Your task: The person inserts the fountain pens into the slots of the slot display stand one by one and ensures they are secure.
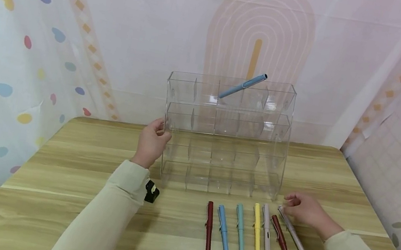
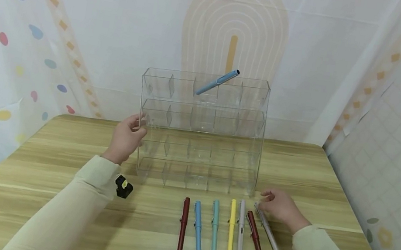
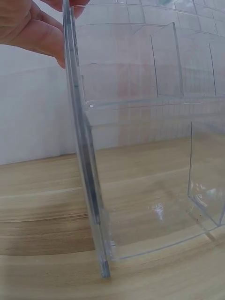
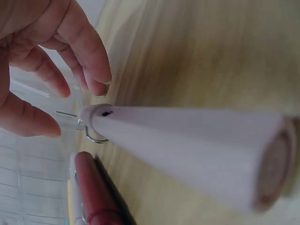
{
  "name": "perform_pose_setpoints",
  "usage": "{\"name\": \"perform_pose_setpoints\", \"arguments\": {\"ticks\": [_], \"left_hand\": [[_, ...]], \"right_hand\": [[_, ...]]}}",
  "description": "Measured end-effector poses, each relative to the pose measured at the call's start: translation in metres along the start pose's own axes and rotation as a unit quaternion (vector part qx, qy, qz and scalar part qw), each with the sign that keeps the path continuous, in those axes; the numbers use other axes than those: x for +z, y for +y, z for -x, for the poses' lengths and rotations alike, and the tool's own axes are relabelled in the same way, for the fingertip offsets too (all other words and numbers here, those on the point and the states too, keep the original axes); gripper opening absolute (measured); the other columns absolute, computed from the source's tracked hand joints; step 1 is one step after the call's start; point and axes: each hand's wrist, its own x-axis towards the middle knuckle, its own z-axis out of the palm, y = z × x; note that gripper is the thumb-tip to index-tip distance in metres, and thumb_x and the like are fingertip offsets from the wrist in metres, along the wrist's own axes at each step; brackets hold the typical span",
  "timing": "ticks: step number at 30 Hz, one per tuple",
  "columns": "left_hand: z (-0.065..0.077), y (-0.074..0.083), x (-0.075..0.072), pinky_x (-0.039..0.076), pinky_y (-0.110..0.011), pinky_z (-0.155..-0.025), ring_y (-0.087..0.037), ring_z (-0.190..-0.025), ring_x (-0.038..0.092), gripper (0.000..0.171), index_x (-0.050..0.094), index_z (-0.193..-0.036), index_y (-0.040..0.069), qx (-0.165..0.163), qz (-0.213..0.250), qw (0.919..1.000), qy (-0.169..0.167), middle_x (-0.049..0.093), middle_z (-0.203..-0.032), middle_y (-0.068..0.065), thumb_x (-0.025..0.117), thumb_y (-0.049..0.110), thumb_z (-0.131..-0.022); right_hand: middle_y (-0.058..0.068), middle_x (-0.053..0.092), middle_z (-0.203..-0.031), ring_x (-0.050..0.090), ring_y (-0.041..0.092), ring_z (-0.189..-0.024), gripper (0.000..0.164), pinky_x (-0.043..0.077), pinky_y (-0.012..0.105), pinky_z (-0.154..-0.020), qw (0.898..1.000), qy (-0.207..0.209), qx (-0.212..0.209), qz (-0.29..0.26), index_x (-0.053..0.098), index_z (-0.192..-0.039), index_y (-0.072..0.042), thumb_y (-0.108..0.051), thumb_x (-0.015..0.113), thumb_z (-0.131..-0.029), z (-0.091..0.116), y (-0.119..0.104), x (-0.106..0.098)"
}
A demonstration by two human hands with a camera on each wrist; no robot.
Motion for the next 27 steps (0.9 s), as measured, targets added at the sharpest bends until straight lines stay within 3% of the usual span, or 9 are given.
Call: {"name": "perform_pose_setpoints", "arguments": {"ticks": [7, 20, 27], "left_hand": [[0.000, 0.002, 0.000, 0.049, -0.045, -0.092, -0.036, -0.120, 0.054, 0.053, 0.048, -0.141, 0.006, -0.005, 0.002, 1.0000, -0.002, 0.054, -0.136, -0.020, 0.048, 0.000, -0.089], [0.001, 0.003, -0.001, 0.050, -0.035, -0.079, -0.034, -0.118, 0.056, 0.054, 0.046, -0.143, 0.006, -0.006, -0.001, 1.0000, 0.000, 0.055, -0.133, -0.020, 0.047, 0.000, -0.089], [0.001, 0.002, 0.000, 0.050, -0.041, -0.087, -0.035, -0.118, 0.055, 0.054, 0.046, -0.143, 0.006, -0.003, -0.002, 1.0000, 0.001, 0.055, -0.133, -0.019, 0.048, 0.000, -0.089]], "right_hand": [[0.030, 0.058, -0.107, 0.059, 0.030, -0.089, 0.045, 0.052, 0.040, -0.069, 1.000, -0.016, -0.007, 0.025, 0.054, -0.119, 0.015, -0.007, 0.067, -0.082, 0.001, 0.000, 0.003], [0.025, 0.062, -0.100, 0.059, 0.034, -0.090, 0.035, 0.051, 0.044, -0.072, 0.996, 0.002, -0.023, 0.087, 0.061, -0.108, 0.011, -0.002, 0.069, -0.076, -0.002, -0.002, 0.012], [0.018, 0.062, -0.092, 0.056, 0.023, -0.075, 0.030, 0.048, 0.036, -0.062, 0.998, 0.003, -0.007, 0.068, 0.060, -0.104, 0.009, 0.000, 0.067, -0.076, -0.001, -0.002, 0.012]]}}
